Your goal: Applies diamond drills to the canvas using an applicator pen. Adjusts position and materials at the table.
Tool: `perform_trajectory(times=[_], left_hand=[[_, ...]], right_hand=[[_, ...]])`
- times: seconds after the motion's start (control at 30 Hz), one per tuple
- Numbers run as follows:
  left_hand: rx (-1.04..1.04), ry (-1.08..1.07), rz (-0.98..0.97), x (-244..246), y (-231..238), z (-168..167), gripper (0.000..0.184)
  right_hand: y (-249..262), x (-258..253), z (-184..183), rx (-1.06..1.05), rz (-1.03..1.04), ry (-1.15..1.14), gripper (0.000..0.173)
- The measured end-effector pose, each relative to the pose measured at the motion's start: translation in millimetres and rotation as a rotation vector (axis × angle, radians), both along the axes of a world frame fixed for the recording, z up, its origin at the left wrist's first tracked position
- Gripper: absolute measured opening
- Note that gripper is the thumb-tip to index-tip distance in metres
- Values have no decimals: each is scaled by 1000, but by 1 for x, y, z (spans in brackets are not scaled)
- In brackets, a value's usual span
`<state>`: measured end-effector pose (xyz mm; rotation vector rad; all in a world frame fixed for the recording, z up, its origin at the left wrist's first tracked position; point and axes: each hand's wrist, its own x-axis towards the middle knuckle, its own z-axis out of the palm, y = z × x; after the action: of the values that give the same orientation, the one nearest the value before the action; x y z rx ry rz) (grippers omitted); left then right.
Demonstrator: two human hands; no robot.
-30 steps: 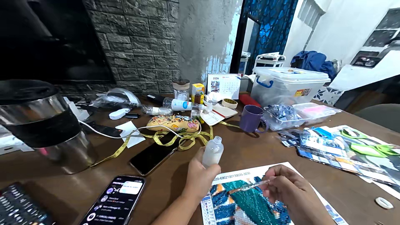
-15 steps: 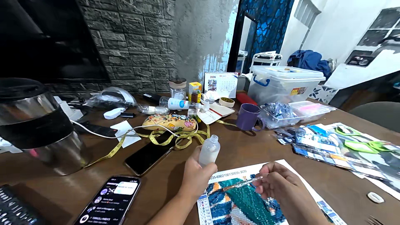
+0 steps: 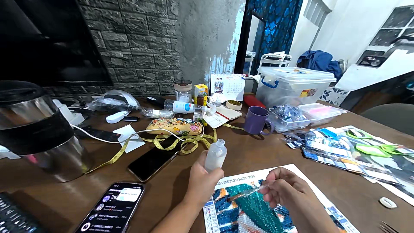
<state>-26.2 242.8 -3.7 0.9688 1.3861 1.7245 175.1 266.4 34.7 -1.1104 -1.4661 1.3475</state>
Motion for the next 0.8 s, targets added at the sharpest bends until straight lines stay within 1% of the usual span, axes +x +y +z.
perform_trajectory(times=[0.17,0.33,0.43,0.63,0.8], left_hand=[[9,-3,2,0,1,-1,47],[-6,4,10,0,1,0,48],[-6,14,12,0,0,0,48],[-1,21,8,0,0,-1,50],[2,17,14,1,0,-1,50]], right_hand=[[3,5,0,22,-52,4,13],[-2,-1,1,15,11,43,13],[0,0,-1,21,-17,17,11],[8,9,0,25,-90,17,13],[5,5,1,9,-34,66,14]])
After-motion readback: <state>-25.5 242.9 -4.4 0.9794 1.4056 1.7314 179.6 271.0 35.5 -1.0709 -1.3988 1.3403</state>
